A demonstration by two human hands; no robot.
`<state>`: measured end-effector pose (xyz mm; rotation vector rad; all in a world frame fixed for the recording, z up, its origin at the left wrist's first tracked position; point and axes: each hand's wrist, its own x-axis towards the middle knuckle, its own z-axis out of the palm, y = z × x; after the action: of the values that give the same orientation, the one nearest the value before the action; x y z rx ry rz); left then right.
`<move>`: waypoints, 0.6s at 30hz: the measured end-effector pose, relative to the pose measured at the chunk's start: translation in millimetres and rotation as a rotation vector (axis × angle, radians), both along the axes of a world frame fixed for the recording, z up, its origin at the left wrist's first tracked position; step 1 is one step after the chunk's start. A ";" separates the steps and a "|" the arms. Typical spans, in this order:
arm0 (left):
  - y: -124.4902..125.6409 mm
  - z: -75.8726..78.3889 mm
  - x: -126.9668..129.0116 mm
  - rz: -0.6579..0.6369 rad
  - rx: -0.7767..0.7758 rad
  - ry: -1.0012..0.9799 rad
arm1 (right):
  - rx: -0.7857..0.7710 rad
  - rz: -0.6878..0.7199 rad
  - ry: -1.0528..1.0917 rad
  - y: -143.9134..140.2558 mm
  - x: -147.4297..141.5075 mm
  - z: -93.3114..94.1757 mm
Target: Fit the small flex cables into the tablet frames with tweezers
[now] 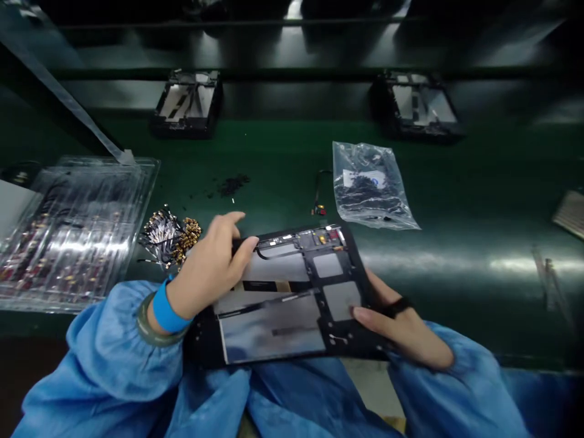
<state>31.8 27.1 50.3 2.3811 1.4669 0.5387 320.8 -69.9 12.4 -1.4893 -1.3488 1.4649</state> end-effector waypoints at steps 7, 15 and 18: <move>18.9 -7.0 -23.1 0.256 0.364 -0.256 | 0.125 -0.354 0.144 135.9 -16.3 54.1; 25.9 -36.6 -27.4 0.160 0.254 -0.252 | 0.204 -0.312 -0.369 335.0 -42.1 44.1; 20.6 -37.3 -26.0 0.138 0.234 -0.247 | 0.325 -0.308 -0.578 347.3 13.3 51.9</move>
<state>5.8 47.8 13.1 2.2865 1.5333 1.0500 334.1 277.4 64.3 -1.8665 -1.5013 0.6031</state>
